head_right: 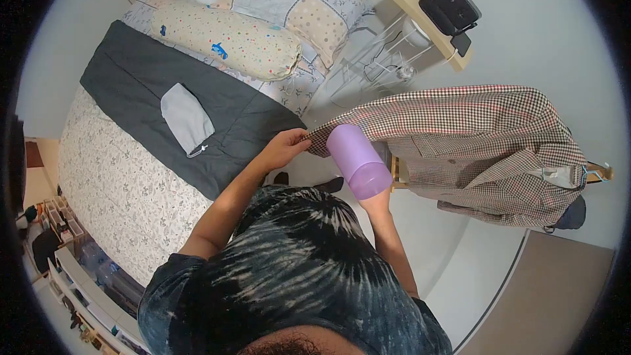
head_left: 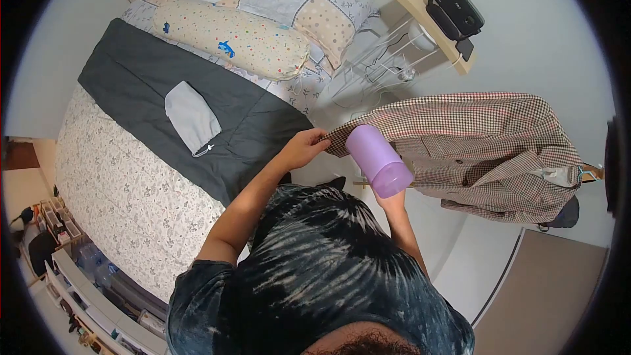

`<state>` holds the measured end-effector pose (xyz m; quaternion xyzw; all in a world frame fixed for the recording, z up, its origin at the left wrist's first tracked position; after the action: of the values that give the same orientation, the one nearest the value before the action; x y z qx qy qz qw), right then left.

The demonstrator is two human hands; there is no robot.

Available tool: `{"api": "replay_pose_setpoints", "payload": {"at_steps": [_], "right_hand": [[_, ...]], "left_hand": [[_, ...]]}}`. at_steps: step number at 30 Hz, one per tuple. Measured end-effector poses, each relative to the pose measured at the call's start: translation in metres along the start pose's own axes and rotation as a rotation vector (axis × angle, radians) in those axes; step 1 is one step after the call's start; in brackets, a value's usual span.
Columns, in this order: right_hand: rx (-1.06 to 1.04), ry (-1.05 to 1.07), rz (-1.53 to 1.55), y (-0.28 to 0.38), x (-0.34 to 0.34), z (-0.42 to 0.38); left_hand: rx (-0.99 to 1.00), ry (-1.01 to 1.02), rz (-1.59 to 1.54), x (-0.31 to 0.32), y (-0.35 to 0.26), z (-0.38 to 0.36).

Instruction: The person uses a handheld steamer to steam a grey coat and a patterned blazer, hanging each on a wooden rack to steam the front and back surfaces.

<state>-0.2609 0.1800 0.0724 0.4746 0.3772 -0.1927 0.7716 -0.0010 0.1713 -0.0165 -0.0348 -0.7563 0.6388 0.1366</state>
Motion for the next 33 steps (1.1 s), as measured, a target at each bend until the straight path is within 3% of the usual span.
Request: {"api": "replay_pose_setpoints", "payload": {"at_steps": [7, 10, 13, 16, 22, 28, 31, 33], "right_hand": [[0.077, -0.071, 0.008, -0.033, -0.021, -0.009], [0.085, -0.049, -0.241, -0.051, -0.041, -0.011], [0.083, -0.351, -0.135, -0.042, -0.077, 0.005], [0.032, -0.461, -0.304, -0.061, -0.115, 0.014], [0.124, -0.727, -0.27, -0.035, -0.19, 0.038], [0.28, -0.855, -0.157, 0.0, -0.223, 0.05], [0.379, -0.853, -0.109, -0.004, -0.215, 0.047], [0.307, -0.81, -0.184, -0.032, -0.201, 0.035]], "left_hand": [[0.009, 0.019, 0.042, 0.0, 0.001, 0.0], [0.051, 0.017, 0.065, 0.0, 0.002, 0.0], [0.012, 0.003, 0.157, 0.0, 0.0, -0.001], [0.056, -0.063, 0.106, 0.001, 0.002, -0.001], [0.06, -0.05, 0.137, -0.003, -0.008, -0.006], [0.036, -0.045, 0.095, -0.005, -0.01, -0.007], [0.008, -0.026, 0.107, -0.007, -0.007, -0.007], [0.014, -0.023, 0.065, -0.007, 0.0, -0.005]]}}
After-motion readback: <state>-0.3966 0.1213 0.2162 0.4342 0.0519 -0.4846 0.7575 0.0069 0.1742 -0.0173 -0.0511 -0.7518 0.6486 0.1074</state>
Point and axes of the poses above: each hand's wrist, its own z-axis towards the middle knuckle, its own x-axis out of the palm, y = z × x, the point moved 2 cm from there along z, towards the middle knuckle, and after that the axes turned 6 degrees about z, right-handed, at the moved point
